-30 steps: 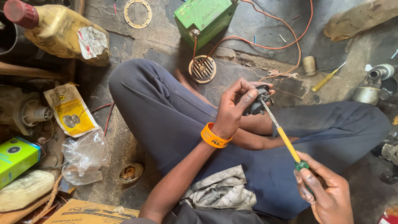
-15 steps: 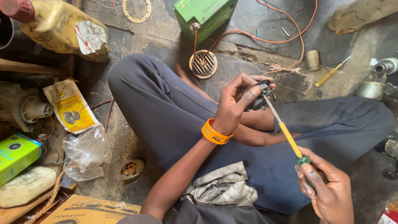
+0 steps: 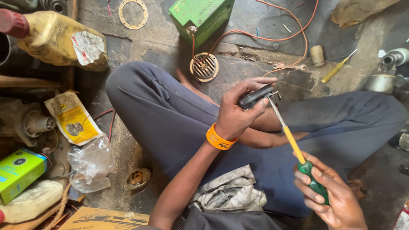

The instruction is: The person sits on the floor and uses a screwdriver to adjust a small circular electrical component. They then pour liquid from a plastic bottle onto the component and wipe it with a cloth.

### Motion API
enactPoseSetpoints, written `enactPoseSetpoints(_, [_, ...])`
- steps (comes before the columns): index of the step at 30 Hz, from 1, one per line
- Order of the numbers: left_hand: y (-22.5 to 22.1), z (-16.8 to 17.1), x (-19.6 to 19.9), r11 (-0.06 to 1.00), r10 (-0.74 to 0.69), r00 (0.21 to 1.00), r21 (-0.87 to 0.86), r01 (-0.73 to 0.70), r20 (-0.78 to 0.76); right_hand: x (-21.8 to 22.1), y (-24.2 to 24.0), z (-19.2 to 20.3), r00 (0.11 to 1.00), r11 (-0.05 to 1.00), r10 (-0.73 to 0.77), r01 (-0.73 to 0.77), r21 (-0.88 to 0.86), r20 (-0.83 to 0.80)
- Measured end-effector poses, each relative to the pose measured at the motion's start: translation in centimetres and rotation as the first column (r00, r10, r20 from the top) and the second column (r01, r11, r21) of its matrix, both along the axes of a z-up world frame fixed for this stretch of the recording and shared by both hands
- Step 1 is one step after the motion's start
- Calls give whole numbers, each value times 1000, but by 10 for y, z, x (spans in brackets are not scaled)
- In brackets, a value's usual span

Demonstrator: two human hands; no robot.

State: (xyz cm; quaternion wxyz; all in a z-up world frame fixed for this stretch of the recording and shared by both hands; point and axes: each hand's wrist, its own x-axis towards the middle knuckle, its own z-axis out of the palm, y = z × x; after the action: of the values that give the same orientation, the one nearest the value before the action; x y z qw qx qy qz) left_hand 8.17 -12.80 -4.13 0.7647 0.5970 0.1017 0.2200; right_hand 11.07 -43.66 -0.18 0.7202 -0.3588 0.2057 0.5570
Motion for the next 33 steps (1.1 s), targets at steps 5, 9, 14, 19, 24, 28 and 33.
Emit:
enactPoseSetpoints(5, [7,3,0,980,-50,999,191,50,-4,-5,1,0,981,936,4,64,347,-194])
enactPoseSetpoints(9, [6,5,0,963,-12,979,261,66,-202,-9,6,10,977,975,87,-43,-218,194])
enactPoseSetpoints(14, [1,0,3,959,76,958,284,6,-278,-6,32,29,707,758,489,-55,-651,511])
enactPoseSetpoints(19, [-5,-6,4,944,73,948,329,34,-308,6,47,58,-44,550,827,271,-790,561])
enactPoseSetpoints(24, [-11,-3,8,950,90,967,313,-11,-239,15,34,59,456,661,616,146,-736,643])
enactPoseSetpoints(28, [-8,-2,6,954,30,998,298,-13,-53,19,19,39,950,979,-34,95,-182,311])
enactPoseSetpoints(33, [-5,-6,7,954,22,998,301,-2,-61,5,17,31,725,849,354,16,-529,591])
